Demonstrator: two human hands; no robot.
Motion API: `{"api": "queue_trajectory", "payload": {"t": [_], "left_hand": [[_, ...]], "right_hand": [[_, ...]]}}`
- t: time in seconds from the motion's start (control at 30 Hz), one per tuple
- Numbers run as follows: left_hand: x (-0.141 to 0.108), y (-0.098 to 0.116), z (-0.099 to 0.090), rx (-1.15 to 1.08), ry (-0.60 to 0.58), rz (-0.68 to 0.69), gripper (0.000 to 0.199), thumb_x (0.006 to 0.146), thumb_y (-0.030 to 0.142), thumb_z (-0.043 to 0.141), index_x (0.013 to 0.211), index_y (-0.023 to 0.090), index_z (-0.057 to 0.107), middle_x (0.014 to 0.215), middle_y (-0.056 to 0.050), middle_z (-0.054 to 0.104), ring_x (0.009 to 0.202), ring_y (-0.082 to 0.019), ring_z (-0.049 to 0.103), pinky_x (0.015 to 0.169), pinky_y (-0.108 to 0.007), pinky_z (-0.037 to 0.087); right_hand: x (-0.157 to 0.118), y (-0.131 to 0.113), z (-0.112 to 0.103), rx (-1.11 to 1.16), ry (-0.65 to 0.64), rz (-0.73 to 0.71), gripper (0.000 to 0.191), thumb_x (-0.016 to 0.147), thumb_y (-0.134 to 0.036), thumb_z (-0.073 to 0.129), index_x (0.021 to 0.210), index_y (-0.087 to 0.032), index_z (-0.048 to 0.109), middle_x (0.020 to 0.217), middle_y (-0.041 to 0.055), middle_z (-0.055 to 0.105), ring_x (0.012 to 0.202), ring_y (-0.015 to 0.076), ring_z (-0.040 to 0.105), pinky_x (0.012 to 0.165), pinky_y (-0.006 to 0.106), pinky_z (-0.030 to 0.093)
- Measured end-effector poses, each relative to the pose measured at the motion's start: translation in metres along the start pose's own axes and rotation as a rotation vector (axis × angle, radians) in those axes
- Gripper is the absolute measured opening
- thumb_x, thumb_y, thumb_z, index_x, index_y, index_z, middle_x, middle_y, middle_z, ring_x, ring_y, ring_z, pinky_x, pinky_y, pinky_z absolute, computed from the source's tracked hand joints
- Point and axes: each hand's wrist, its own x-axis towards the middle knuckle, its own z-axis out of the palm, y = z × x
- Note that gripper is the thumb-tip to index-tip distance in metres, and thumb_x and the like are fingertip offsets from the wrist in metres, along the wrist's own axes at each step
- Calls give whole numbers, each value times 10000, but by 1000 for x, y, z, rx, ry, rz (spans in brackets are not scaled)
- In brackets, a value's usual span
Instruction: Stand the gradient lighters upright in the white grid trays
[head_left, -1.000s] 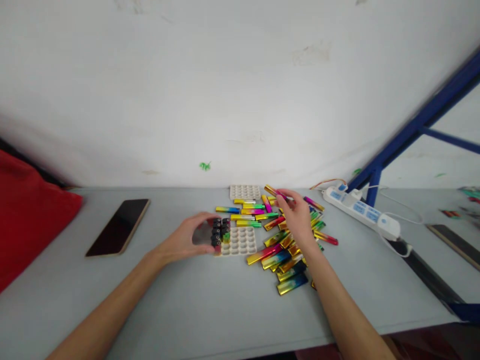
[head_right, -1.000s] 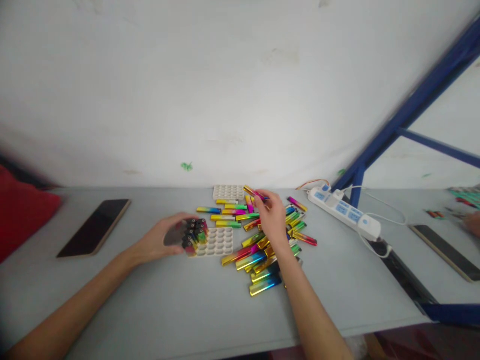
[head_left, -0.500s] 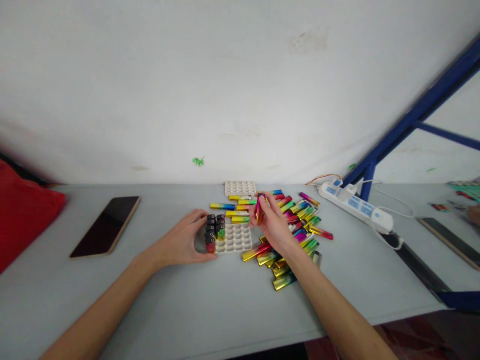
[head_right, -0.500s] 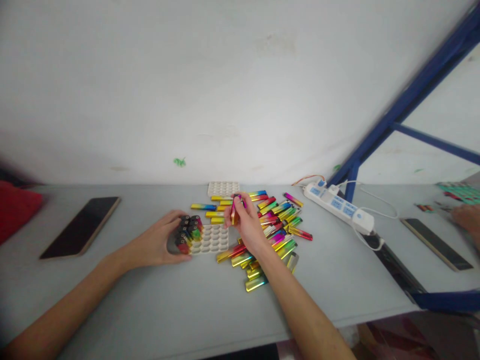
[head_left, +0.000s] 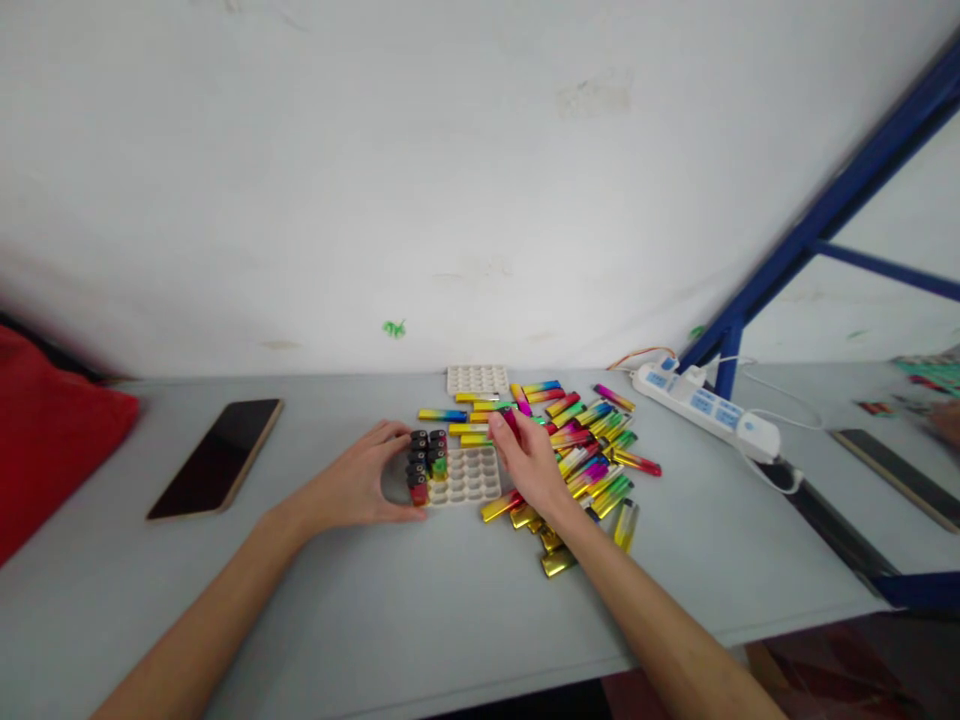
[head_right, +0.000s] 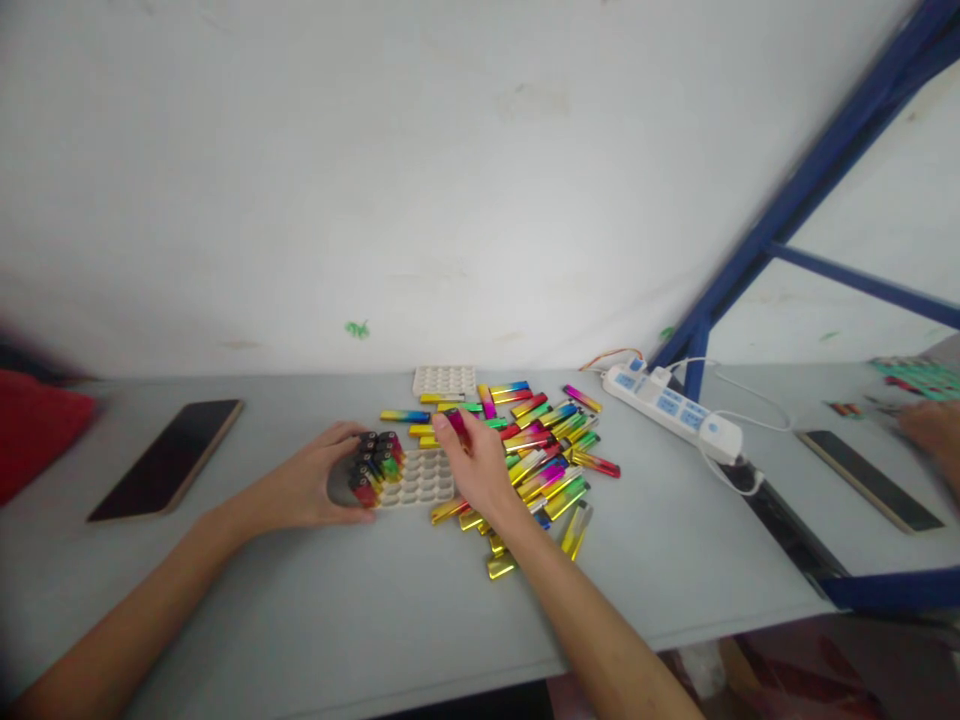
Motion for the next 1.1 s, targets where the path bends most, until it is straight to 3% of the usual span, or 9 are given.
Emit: {"api": "queue_trajectory", "payload": {"t": [0.2,0.43,0.6,0.7,0.87,1.03,1.1], "left_hand": [[0,-2,0,-25,1,-25,777,571,616,1064,1196,229,814,1342,-163,770,1284,-446,712,1181,-571,596],[2,-2,3,-16,8,-26,693,603,628,1052,1123,225,831,1296,-160,781,1226,-428,727,1128,-565,621],[3,6,7,-29,7,-32,632,661,614,1022,1117,218,835,1272,-157,783,1206,-418,735,1102,-547,624],[3,12,11,-13,2,-29,589,727,606,982,1137,213,828,1264,-153,784,1214,-413,731,1127,-542,606],[3,17,17,-14,32,-31,582,723,598,994,1125,217,818,1221,-129,783,1185,-396,726,1130,-520,597],[2,17,18,-15,25,-13,565,742,600,981,1127,220,818,1219,-133,779,1177,-386,726,1112,-522,603],[2,17,17,-9,22,-8,560,751,595,976,1135,219,816,1233,-137,778,1200,-390,724,1117,-518,599]], "right_hand": [[3,-5,0,-101,78,-23,644,1030,-787,588,652,-279,474,606,-21,467,614,190,434,595,320,346],[4,-1,1,-226,103,-21,499,1004,-573,581,628,-278,439,585,-28,495,602,184,463,607,315,322],[3,-3,1,-253,94,-17,516,1055,-648,545,700,-278,492,634,-13,566,638,207,536,636,326,370],[1,-7,-1,-288,23,-45,454,1108,-646,517,838,-284,565,734,10,644,716,234,613,691,335,452],[-3,-13,-3,-410,-110,-277,389,1174,-532,456,933,-267,609,1039,95,735,1023,267,692,942,382,551],[-4,-11,-4,-501,-257,-267,480,1191,-542,498,804,-263,557,787,16,675,724,202,626,744,313,481],[-4,-10,-7,-514,-315,-264,491,1189,-553,528,803,-255,579,757,4,678,686,190,624,706,296,451]]}}
